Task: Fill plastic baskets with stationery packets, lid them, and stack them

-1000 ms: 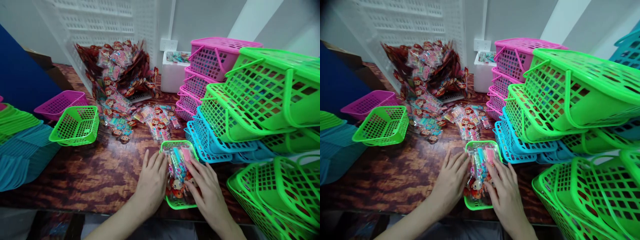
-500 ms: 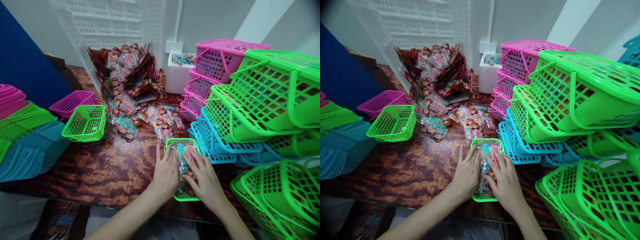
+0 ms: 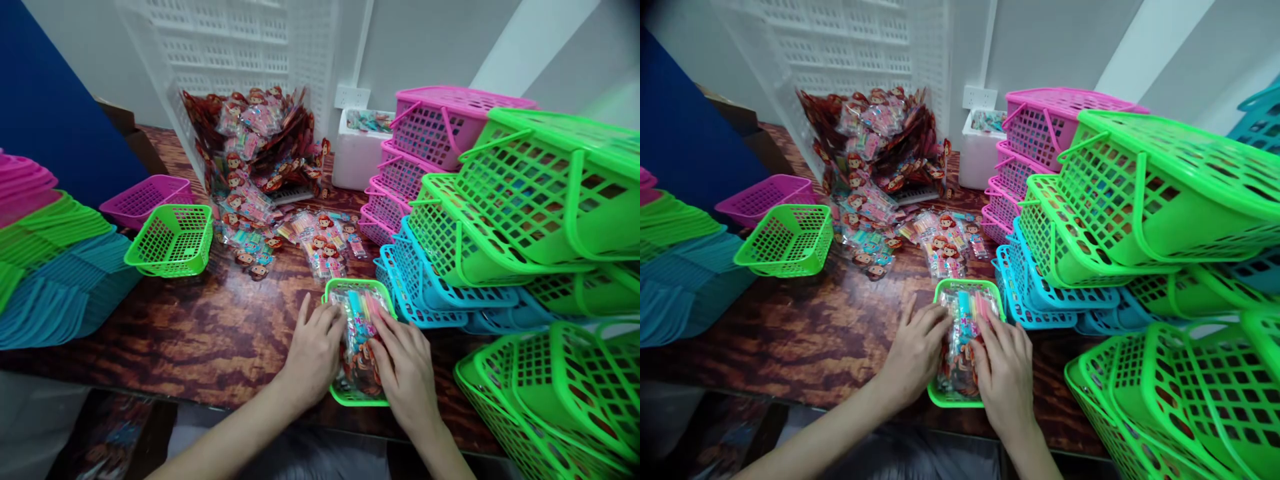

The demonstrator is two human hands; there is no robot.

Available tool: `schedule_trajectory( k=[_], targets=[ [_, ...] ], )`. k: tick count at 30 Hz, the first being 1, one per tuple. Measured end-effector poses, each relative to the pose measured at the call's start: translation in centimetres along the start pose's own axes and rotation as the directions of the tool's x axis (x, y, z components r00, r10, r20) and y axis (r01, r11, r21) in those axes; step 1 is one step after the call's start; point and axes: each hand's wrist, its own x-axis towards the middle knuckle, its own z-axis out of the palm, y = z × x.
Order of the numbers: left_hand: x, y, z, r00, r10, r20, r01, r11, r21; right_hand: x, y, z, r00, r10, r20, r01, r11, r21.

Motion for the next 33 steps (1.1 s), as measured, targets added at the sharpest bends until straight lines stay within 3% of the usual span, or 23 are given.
schedule_trajectory(
  k=[4, 7, 11, 17, 20, 26, 28, 31, 33],
  targets=[
    [0.5, 0.4, -0.8, 0.997, -0.081, -0.019, 0.079, 0.992, -0.101, -0.2, 0.3, 0.1, 0.996, 0.081, -0.03, -0.077, 0.991, 0.107],
    [1.8, 1.5, -1.3, 0.984, -0.179, -0.007, 0.178, 0.98, -0.09, -0.2, 0.3, 0.2, 0.995, 0.101, -0.027, -0.096, 0.983, 0.154],
    [3.2, 2.7, -0.4, 0.971, -0.238, -0.009, 0.236, 0.969, -0.074, -0.2, 0.2, 0.4, 0.995, 0.082, -0.049, -0.074, 0.988, 0.138],
    [3.2, 2.2, 0.4, 0.917, -0.395, 0.056, 0.388, 0.849, -0.358, -0.2, -0.1, 0.3, 0.995, 0.091, -0.046, -0.084, 0.988, 0.131],
    [2.4, 2.0, 0.0, 0.908, -0.418, -0.008, 0.375, 0.823, -0.427, -0.2, -0.2, 0.3, 0.994, 0.098, -0.052, -0.092, 0.99, 0.107],
    [0.8, 1.4, 0.1, 0.903, -0.393, -0.175, 0.365, 0.915, -0.173, -0.1, -0.2, 0.1, 0.998, 0.062, -0.03, -0.061, 0.998, 0.016],
    [0.5, 1.0, 0.1, 0.931, -0.309, -0.197, 0.304, 0.951, -0.054, 0.2, -0.2, -0.1, 0.999, 0.037, -0.016, -0.037, 0.999, -0.04],
    [0.4, 1.1, -0.3, 0.997, -0.076, -0.02, 0.078, 0.987, 0.141, 0.8, -0.4, -0.2, 1.0, -0.006, 0.023, 0.008, 0.996, -0.087],
    [0.3, 1.9, -0.4, 0.989, 0.031, 0.145, -0.068, 0.963, 0.26, 1.1, -0.5, -0.1, 0.998, -0.041, 0.054, 0.045, 0.997, -0.065]
  ],
)
